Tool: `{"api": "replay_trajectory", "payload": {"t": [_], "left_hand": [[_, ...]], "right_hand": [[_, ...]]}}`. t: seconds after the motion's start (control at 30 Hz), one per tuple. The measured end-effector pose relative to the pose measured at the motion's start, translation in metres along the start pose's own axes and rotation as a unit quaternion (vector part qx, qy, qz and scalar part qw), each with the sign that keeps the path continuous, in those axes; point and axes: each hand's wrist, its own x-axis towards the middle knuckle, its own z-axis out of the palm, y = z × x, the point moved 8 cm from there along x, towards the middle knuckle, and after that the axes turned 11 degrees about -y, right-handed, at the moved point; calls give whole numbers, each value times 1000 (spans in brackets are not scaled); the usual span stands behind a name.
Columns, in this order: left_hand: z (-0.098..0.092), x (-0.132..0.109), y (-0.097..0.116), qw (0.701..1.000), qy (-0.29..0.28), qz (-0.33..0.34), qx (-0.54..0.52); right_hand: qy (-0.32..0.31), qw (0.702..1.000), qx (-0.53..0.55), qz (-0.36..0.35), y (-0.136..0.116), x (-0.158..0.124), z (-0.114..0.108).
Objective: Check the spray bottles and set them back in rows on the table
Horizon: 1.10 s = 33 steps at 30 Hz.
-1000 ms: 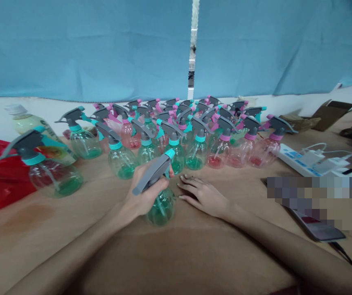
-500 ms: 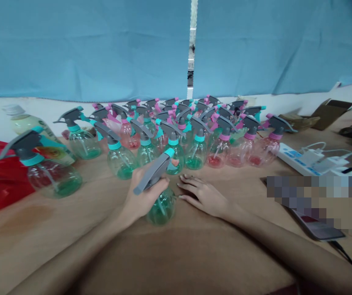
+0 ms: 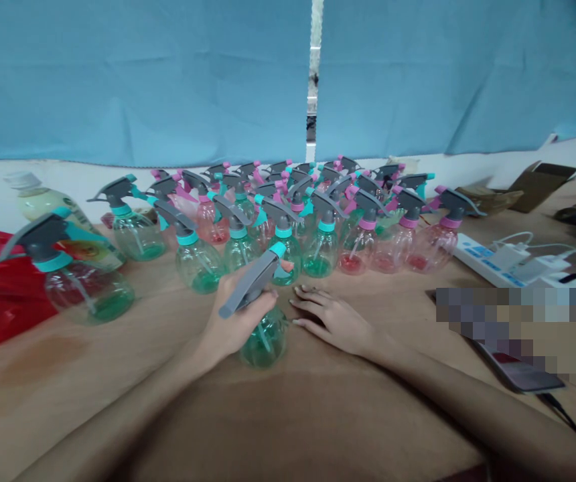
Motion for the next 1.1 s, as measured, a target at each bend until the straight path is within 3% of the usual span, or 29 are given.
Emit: {"api": "replay_trajectory", "payload": {"t": [0.3,0.7,0.93,1.1], "left_hand": [[2,-1,-6,1000,-12,-23,-15],[-1,1,3,1000,-20,13,15],[2,0,-2,999,-25,-1,-36],[0,1,2,1000,-21,5,-6]], "right_hand": [[2,1000,-6,-2,0,0,0],[-2,1000,-9,0,1,0,1],[-4,1000,-12,3,0,0,0],[-6,1000,-14,2,0,0,0]]}}
